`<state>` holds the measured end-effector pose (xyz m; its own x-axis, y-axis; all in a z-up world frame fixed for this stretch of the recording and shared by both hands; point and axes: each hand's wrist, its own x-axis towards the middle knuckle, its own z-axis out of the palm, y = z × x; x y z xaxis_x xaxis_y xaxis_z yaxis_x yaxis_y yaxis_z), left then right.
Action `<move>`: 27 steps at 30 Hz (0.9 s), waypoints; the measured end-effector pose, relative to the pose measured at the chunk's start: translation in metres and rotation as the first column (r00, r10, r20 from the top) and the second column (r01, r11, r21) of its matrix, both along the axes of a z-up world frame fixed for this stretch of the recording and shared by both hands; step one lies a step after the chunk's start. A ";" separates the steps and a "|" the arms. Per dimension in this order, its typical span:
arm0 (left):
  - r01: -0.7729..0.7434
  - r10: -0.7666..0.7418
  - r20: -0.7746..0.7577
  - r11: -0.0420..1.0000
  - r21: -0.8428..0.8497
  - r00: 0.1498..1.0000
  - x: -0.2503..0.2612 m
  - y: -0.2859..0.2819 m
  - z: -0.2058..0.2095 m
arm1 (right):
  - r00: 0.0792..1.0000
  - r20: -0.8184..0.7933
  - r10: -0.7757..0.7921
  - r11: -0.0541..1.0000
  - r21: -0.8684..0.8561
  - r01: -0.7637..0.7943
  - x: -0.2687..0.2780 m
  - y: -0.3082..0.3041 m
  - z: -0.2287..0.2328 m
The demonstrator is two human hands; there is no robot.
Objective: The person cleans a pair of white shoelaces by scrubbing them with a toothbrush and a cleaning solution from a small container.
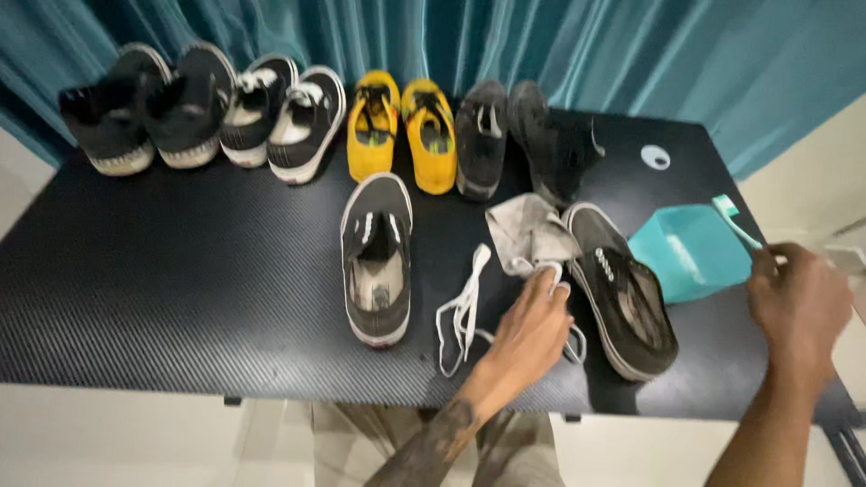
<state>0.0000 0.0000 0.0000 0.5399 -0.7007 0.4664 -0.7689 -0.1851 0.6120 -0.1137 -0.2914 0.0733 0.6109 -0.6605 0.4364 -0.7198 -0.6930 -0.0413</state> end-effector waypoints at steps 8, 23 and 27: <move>-0.330 0.292 0.219 0.930 0.164 0.931 0.002 0.102 -0.007 | 0.936 0.208 0.283 0.859 0.379 -0.344 0.017 0.133 0.003; -0.276 0.207 0.292 0.937 0.216 0.934 -0.006 0.125 -0.012 | 0.754 0.046 0.655 0.521 0.695 -0.495 0.077 0.203 -0.033; -0.298 0.227 0.310 0.932 0.204 0.923 -0.008 0.125 -0.010 | 0.813 -0.048 0.580 0.670 0.595 -0.443 0.081 0.200 -0.038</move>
<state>-0.0082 0.1246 -0.0102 0.5939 -0.6620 0.4572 -0.8033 -0.5192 0.2917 -0.0328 -0.0912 0.0351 0.9543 -0.2900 -0.0727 -0.2935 -0.8630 -0.4112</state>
